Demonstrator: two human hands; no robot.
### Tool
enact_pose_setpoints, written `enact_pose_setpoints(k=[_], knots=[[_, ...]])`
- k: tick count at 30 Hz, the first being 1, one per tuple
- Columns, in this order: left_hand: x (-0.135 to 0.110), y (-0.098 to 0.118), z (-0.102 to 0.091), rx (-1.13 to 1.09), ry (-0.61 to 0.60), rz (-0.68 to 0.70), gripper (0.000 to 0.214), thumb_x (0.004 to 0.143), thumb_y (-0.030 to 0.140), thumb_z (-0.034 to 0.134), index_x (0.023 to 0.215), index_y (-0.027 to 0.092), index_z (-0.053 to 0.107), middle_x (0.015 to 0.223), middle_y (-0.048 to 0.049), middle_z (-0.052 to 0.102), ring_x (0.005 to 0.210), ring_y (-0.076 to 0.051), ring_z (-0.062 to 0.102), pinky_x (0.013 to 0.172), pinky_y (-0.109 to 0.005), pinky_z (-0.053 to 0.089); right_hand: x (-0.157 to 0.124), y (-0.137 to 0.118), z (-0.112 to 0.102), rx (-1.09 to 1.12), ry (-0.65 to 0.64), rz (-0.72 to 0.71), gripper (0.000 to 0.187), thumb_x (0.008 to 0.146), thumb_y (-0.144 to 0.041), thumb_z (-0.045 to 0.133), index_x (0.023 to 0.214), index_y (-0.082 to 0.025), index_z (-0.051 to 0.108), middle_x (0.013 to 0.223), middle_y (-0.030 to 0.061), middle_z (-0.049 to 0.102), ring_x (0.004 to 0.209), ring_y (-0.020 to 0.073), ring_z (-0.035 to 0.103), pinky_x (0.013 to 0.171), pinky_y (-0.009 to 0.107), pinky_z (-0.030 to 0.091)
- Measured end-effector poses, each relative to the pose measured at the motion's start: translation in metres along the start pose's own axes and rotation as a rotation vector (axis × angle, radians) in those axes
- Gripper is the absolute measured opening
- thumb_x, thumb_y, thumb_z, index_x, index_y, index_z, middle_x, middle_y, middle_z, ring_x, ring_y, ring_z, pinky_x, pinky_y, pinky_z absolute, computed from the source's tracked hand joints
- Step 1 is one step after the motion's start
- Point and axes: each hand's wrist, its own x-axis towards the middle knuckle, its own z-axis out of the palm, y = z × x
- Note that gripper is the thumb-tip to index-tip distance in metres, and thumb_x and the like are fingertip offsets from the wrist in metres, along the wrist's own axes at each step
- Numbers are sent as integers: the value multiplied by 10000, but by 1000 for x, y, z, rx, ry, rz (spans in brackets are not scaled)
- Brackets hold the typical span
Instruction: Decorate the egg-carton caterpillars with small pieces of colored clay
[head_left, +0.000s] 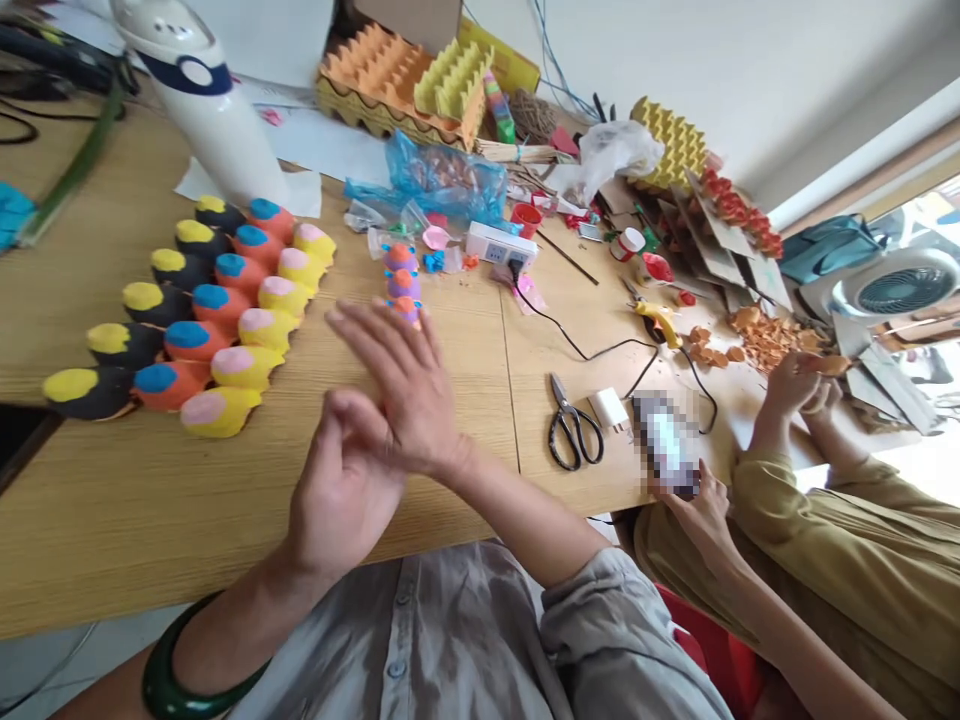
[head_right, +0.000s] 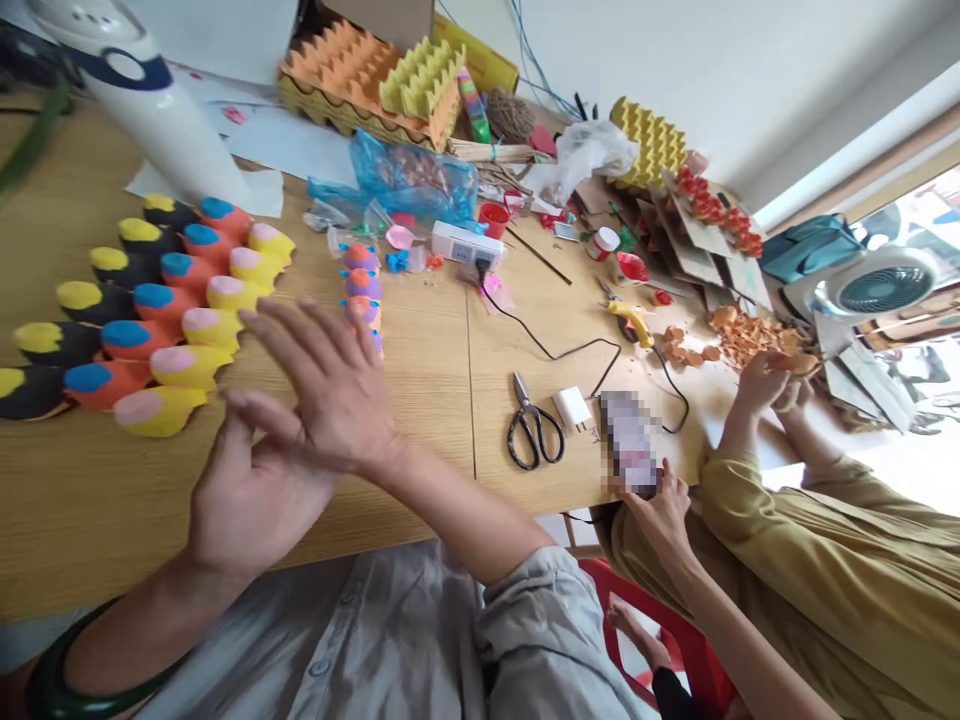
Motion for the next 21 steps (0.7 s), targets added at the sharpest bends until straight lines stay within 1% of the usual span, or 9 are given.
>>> enact_pose_setpoints(k=[2, 5, 7, 10, 13, 15, 17, 19, 21], knots=[[-2, -1, -2, -157, 39, 15, 590, 1060, 717, 330, 1046, 313, 761, 1202, -42, 744, 1295, -259, 629, 1009, -416, 599, 0, -4, -3, -82, -8, 82, 600, 1044, -497, 593, 1578, -226, 548, 1696, 23, 496, 1658, 248, 319, 1419, 462, 138], [2, 4, -7, -205, 126, 129, 547, 1038, 699, 408, 1164, 315, 777, 1188, -26, 739, 1354, -226, 598, 1080, -376, 569, -8, -23, -3, -78, -60, -150, 756, 1015, -660, 539, 1572, -150, 549, 1707, 8, 461, 1672, 230, 269, 1426, 473, 38], [5, 8, -9, -200, 142, 165, 502, 1024, 683, 456, 1213, 337, 767, 1217, 2, 740, 1401, -225, 576, 1109, -389, 557, -9, -31, 0, -97, -66, -102, 769, 1000, -703, 549, 1578, -196, 550, 1692, -54, 477, 1669, 198, 268, 1426, 401, 20], [4, 9, -11, -263, 123, -5, 371, 1030, 622, 546, 1085, 363, 807, 1240, 27, 773, 1454, -246, 552, 1107, -421, 579, -1, -18, 7, -69, -34, 26, 543, 1047, -581, 556, 1508, -302, 621, 1655, -68, 543, 1636, 221, 353, 1422, 442, 68], [-5, 3, -14, -330, 213, -231, 232, 948, 535, 705, 956, 354, 849, 1229, 32, 796, 1443, -238, 577, 1070, -347, 624, 4, 7, 16, -78, 6, 202, 344, 1063, -475, 588, 1338, -325, 731, 1556, -19, 656, 1568, 251, 462, 1413, 512, 42], [-11, -4, -18, -287, 247, -264, 80, 822, 356, 830, 895, 363, 861, 1193, 50, 811, 1405, -231, 615, 1051, -303, 633, 3, 18, 22, -48, 45, 215, 297, 1085, -432, 552, 1251, -311, 767, 1484, -4, 709, 1511, 240, 518, 1408, 530, 14], [-14, -10, -24, -208, 221, -214, 158, 764, 258, 863, 873, 373, 866, 1161, 61, 823, 1312, -236, 678, 1046, -316, 638, 0, 20, 26, -5, 87, 179, 322, 1103, -426, 507, 1193, -292, 786, 1420, -7, 746, 1461, 227, 554, 1405, 532, 3], [-14, -13, -30, -138, 195, -145, 151, 771, 259, 878, 871, 372, 870, 1103, 56, 834, 1171, -238, 738, 1013, -348, 654, -1, 16, 27, 32, 129, 137, 344, 1110, -420, 485, 1152, -281, 796, 1363, -10, 772, 1421, 221, 579, 1403, 533, 9], [-12, -12, -37, -96, 201, -94, 137, 771, 280, 907, 878, 359, 875, 1034, 53, 839, 1044, -211, 760, 958, -321, 665, -3, 11, 24, 71, 147, 99, 313, 1106, -365, 499, 1155, -271, 793, 1342, 4, 778, 1399, 217, 591, 1402, 524, 58]])
